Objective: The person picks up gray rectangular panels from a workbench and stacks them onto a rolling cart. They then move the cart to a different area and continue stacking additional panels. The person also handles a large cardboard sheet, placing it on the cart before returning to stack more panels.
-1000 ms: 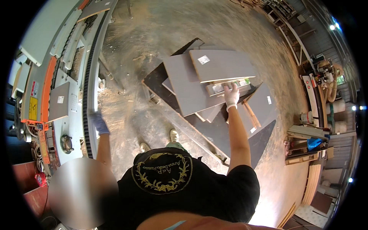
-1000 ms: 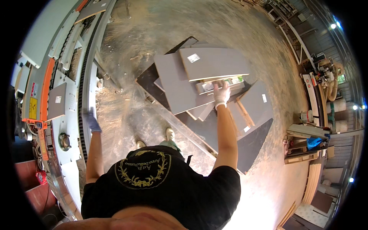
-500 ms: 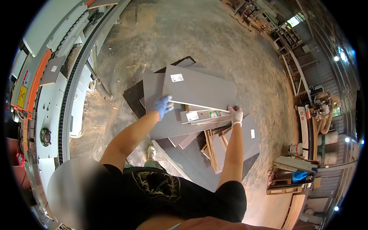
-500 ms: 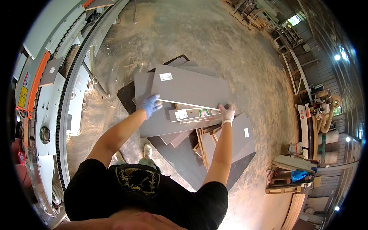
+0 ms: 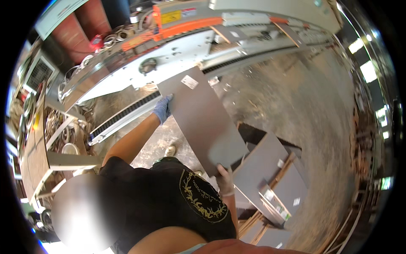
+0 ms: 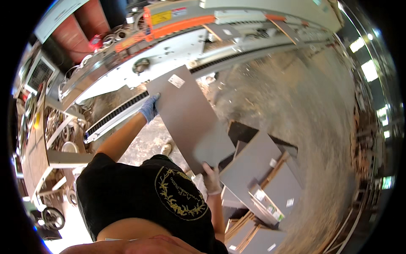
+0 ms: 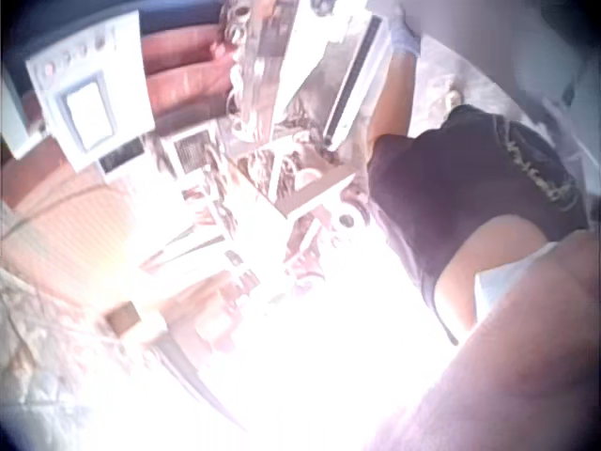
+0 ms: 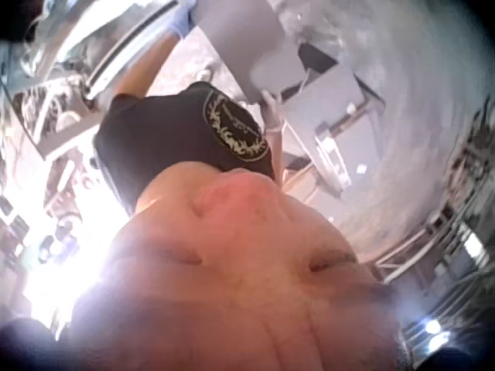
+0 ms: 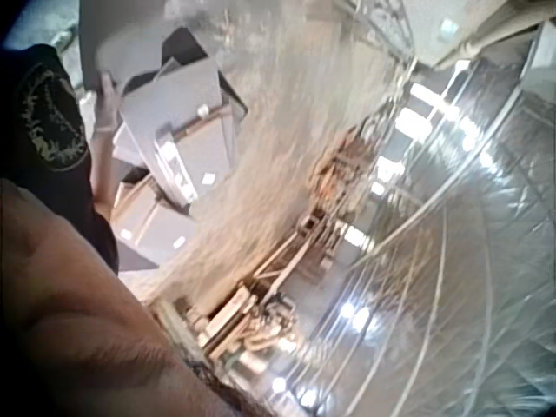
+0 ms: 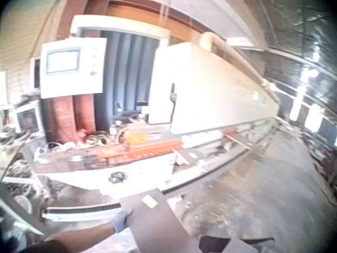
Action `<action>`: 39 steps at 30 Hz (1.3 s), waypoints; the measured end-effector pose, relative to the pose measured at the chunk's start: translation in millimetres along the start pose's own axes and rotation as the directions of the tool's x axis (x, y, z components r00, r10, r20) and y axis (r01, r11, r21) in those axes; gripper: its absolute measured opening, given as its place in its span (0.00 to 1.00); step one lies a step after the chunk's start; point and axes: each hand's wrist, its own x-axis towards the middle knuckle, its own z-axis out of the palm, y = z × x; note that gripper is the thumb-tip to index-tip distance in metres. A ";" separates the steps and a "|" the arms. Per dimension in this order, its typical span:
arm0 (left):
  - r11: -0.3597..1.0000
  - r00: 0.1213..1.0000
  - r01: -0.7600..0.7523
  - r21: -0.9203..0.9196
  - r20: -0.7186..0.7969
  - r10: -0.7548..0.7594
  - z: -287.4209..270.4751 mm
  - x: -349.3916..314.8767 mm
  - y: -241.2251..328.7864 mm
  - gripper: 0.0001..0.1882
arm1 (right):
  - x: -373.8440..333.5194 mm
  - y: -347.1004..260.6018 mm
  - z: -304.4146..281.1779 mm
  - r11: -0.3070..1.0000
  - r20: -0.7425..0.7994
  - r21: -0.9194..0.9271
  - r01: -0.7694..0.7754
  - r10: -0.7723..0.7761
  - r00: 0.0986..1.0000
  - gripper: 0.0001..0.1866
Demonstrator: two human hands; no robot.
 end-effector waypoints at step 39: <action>0.999 0.997 0.042 -0.003 -0.066 -0.042 -78.4 321.3 144.7 0.28 | 102.2 52.4 56.1 0.945 -0.517 0.324 -0.042 0.214 0.829 0.21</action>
